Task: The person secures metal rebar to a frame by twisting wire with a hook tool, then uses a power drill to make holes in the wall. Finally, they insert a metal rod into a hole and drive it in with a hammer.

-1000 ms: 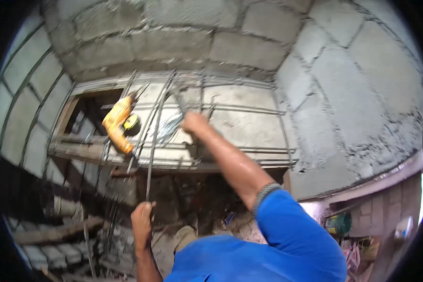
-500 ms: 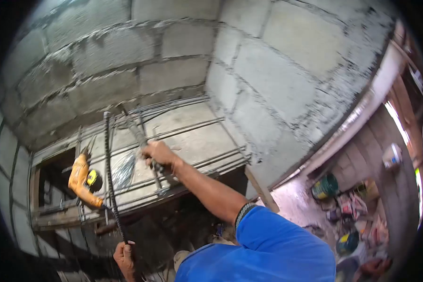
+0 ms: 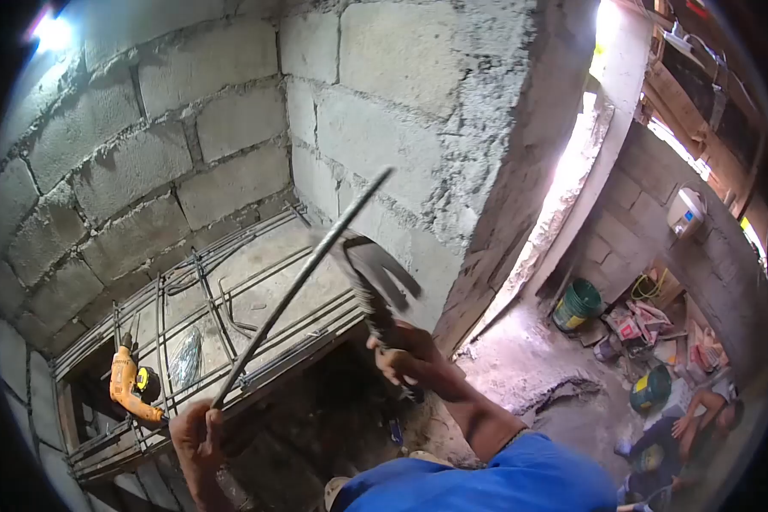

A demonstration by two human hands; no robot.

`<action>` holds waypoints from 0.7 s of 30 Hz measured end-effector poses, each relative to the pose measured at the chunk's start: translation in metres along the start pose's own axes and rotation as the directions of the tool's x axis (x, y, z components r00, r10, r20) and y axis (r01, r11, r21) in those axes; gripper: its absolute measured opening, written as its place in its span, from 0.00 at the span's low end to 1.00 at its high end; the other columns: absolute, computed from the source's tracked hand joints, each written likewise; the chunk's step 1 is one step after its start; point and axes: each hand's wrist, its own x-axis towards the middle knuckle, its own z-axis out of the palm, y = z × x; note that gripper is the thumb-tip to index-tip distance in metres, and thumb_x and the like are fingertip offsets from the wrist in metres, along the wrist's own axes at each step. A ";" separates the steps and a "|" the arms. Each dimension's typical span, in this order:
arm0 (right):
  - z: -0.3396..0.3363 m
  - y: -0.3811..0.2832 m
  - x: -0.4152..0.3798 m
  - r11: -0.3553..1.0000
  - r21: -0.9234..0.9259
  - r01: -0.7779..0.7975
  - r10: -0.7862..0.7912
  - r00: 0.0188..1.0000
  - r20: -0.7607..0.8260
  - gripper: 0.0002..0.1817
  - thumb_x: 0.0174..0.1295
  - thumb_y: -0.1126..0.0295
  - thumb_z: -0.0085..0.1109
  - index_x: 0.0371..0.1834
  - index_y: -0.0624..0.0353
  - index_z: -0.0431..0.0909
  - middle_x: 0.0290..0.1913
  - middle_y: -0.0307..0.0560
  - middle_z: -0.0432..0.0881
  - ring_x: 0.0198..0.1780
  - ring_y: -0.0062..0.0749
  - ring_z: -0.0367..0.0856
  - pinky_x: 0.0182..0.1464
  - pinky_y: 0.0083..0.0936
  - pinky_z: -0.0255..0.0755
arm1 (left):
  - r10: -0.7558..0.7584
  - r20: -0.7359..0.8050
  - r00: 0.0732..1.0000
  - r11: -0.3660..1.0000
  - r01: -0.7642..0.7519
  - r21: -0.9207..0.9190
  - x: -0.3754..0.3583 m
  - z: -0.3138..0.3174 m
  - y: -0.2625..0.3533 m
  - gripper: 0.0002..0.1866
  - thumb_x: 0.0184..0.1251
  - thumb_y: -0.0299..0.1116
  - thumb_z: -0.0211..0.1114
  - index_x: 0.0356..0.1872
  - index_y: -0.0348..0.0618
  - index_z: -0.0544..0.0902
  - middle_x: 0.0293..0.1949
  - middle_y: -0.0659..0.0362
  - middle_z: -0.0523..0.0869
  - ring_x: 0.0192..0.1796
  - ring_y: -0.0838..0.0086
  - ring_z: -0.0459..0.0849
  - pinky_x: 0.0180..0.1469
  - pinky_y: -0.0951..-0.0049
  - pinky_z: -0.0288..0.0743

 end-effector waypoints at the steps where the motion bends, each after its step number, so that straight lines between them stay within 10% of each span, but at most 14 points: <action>1: -0.017 0.005 -0.015 0.996 0.024 0.087 -0.086 0.996 -0.034 0.24 0.69 0.52 0.63 0.52 0.65 0.75 0.24 0.41 0.74 0.21 0.22 0.72 0.24 0.21 0.67 | 0.215 -0.058 0.975 0.953 -0.196 0.232 0.009 0.015 0.037 0.09 0.69 0.32 0.66 0.38 0.34 0.83 0.21 0.60 0.77 0.23 0.79 0.73 0.27 0.74 0.65; 5: -0.085 0.021 -0.055 0.891 -0.034 0.452 -0.447 0.864 -0.233 0.34 0.67 0.39 0.58 0.49 0.66 0.74 0.23 0.46 0.77 0.21 0.27 0.75 0.24 0.24 0.68 | 0.198 -0.027 0.980 0.901 -0.171 0.398 0.034 0.056 0.116 0.07 0.63 0.28 0.67 0.38 0.34 0.84 0.22 0.52 0.78 0.24 0.69 0.77 0.30 0.69 0.70; 9: -0.140 -0.014 -0.082 0.848 -0.170 0.502 -0.526 0.753 -0.395 0.34 0.69 0.37 0.53 0.48 0.65 0.72 0.24 0.43 0.75 0.21 0.26 0.72 0.25 0.23 0.68 | 0.359 0.044 0.932 0.775 -0.324 0.543 0.068 0.100 0.206 0.13 0.69 0.35 0.68 0.46 0.35 0.85 0.32 0.50 0.88 0.33 0.68 0.85 0.41 0.69 0.77; 12: -0.185 -0.021 -0.112 0.879 -0.122 0.461 -0.465 0.773 -0.432 0.33 0.73 0.38 0.46 0.49 0.63 0.72 0.23 0.39 0.72 0.21 0.20 0.68 0.24 0.21 0.65 | 0.207 0.074 0.975 0.855 -0.217 0.470 0.065 0.123 0.260 0.14 0.73 0.38 0.64 0.47 0.36 0.86 0.36 0.50 0.89 0.36 0.68 0.87 0.45 0.70 0.78; 16: -0.212 0.000 -0.150 0.916 -0.006 0.402 -0.356 0.806 -0.473 0.35 0.70 0.34 0.46 0.46 0.62 0.72 0.21 0.37 0.70 0.19 0.18 0.67 0.23 0.18 0.63 | 0.099 0.165 0.981 0.795 -0.178 0.579 0.018 0.126 0.230 0.11 0.73 0.33 0.63 0.43 0.33 0.84 0.31 0.52 0.85 0.36 0.72 0.82 0.43 0.70 0.75; 17: -0.215 0.007 -0.159 0.917 -0.074 0.392 -0.376 0.786 -0.491 0.36 0.69 0.33 0.48 0.45 0.62 0.73 0.20 0.36 0.70 0.19 0.17 0.66 0.22 0.18 0.62 | 0.203 -0.014 0.979 0.952 -0.194 0.238 0.004 0.123 0.138 0.10 0.72 0.34 0.64 0.40 0.36 0.85 0.26 0.49 0.83 0.29 0.74 0.79 0.36 0.71 0.74; 18: -0.218 0.015 -0.167 0.921 -0.084 0.380 -0.372 0.798 -0.473 0.36 0.68 0.33 0.49 0.45 0.62 0.73 0.20 0.36 0.70 0.18 0.17 0.66 0.21 0.18 0.62 | 0.052 0.144 0.988 0.854 -0.118 0.506 -0.013 0.123 0.160 0.10 0.72 0.31 0.62 0.37 0.34 0.84 0.23 0.54 0.79 0.29 0.80 0.75 0.33 0.72 0.71; 20: -0.218 0.021 -0.181 0.947 -0.038 0.319 -0.295 0.819 -0.492 0.35 0.66 0.33 0.53 0.44 0.61 0.73 0.20 0.36 0.70 0.19 0.17 0.67 0.21 0.17 0.62 | 0.133 -0.082 0.988 0.991 -0.132 0.009 -0.052 0.143 0.073 0.11 0.75 0.33 0.61 0.38 0.36 0.85 0.21 0.72 0.72 0.26 0.87 0.68 0.26 0.78 0.60; 21: -0.218 0.025 -0.182 0.937 -0.038 0.347 -0.323 0.823 -0.467 0.34 0.66 0.34 0.53 0.44 0.61 0.74 0.21 0.37 0.70 0.19 0.18 0.67 0.22 0.17 0.62 | -0.245 0.029 0.969 0.969 0.245 -0.019 -0.065 0.142 0.084 0.10 0.76 0.35 0.61 0.40 0.38 0.85 0.23 0.75 0.73 0.25 0.91 0.65 0.25 0.81 0.56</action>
